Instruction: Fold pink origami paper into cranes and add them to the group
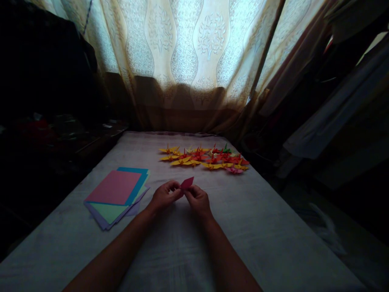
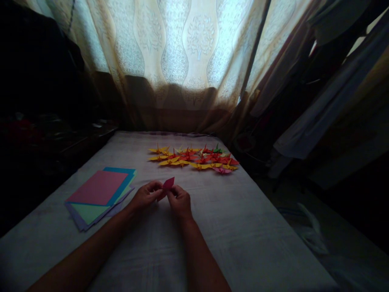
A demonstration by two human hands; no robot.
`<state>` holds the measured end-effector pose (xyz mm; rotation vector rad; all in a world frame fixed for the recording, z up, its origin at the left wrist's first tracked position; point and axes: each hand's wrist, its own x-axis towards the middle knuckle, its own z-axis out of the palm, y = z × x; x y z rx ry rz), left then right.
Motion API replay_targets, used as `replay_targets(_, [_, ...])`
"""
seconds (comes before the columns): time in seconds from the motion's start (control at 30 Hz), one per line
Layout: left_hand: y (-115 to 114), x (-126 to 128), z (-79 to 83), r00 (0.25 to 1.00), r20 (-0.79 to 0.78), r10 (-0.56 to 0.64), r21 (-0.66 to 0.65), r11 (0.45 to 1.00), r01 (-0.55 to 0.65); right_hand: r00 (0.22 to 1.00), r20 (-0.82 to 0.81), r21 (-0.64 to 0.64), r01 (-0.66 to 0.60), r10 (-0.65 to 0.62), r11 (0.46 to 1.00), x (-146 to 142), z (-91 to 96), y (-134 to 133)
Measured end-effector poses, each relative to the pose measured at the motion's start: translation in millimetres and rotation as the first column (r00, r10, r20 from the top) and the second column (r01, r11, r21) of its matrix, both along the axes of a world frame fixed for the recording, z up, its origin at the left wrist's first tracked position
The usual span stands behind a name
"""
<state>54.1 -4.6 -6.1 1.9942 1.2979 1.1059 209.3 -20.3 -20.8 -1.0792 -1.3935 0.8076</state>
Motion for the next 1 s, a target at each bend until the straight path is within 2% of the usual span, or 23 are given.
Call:
replay_targets(0.13, [-7,-9,18.3,0.997,-0.073,0.005,0.087,0.996,0.002,0.996,0.084,0.087,-0.011,0.003,0.996,3,4.6,-3])
replay_targets(0.3, [-10,-16,31.8,0.986,-0.165,-0.010,0.181,0.983,0.040,0.951,0.304,0.250,-0.023,-0.056,0.968,4,19.6,-2])
replay_targets(0.43, [-11,-22,24.9,0.968,-0.250,0.006,0.263,0.963,0.062,0.883,0.465,0.292,-0.082,-0.066,0.953,7,20.5,1])
replay_targets(0.57, [-16,-30,6.1,0.934,-0.355,0.035,0.310,0.947,0.082,0.784,0.620,0.254,-0.180,-0.018,0.950,11,9.4,-7])
replay_targets(0.67, [-24,-37,-4.7,0.890,-0.456,0.010,0.298,0.944,0.143,0.706,0.708,0.258,-0.289,0.023,0.922,15,3.8,-16])
replay_targets(0.83, [-35,-48,-4.2,0.814,-0.578,-0.052,0.259,0.935,0.243,0.580,0.813,0.250,-0.409,0.039,0.877,16,1.4,-23])
replay_targets(1.0, [-40,-51,-2.6,0.766,-0.642,-0.029,0.293,0.914,0.281,0.564,0.823,0.204,-0.400,0.064,0.893,13,0.0,-22])
